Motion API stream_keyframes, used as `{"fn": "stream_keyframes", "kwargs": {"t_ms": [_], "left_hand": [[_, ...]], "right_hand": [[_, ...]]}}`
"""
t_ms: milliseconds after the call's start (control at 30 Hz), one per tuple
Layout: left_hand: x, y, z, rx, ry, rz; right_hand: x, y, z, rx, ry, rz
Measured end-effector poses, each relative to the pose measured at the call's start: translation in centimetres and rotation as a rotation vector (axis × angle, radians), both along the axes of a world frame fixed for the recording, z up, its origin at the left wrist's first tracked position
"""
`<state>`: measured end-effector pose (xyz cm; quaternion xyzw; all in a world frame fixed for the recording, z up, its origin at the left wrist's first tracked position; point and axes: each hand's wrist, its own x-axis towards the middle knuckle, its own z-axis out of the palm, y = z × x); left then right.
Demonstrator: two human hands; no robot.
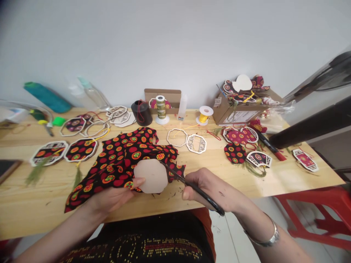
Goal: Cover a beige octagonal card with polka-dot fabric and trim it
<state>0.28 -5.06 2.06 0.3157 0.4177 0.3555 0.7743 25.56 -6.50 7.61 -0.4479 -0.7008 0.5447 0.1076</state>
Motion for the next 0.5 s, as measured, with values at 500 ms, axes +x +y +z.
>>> {"fn": "stream_keyframes", "kwargs": {"t_ms": [500], "left_hand": [[-0.15, -0.04, 0.02, 0.031, -0.061, 0.019]], "right_hand": [[-0.53, -0.3, -0.53, -0.122, 0.098, -0.1]]}}
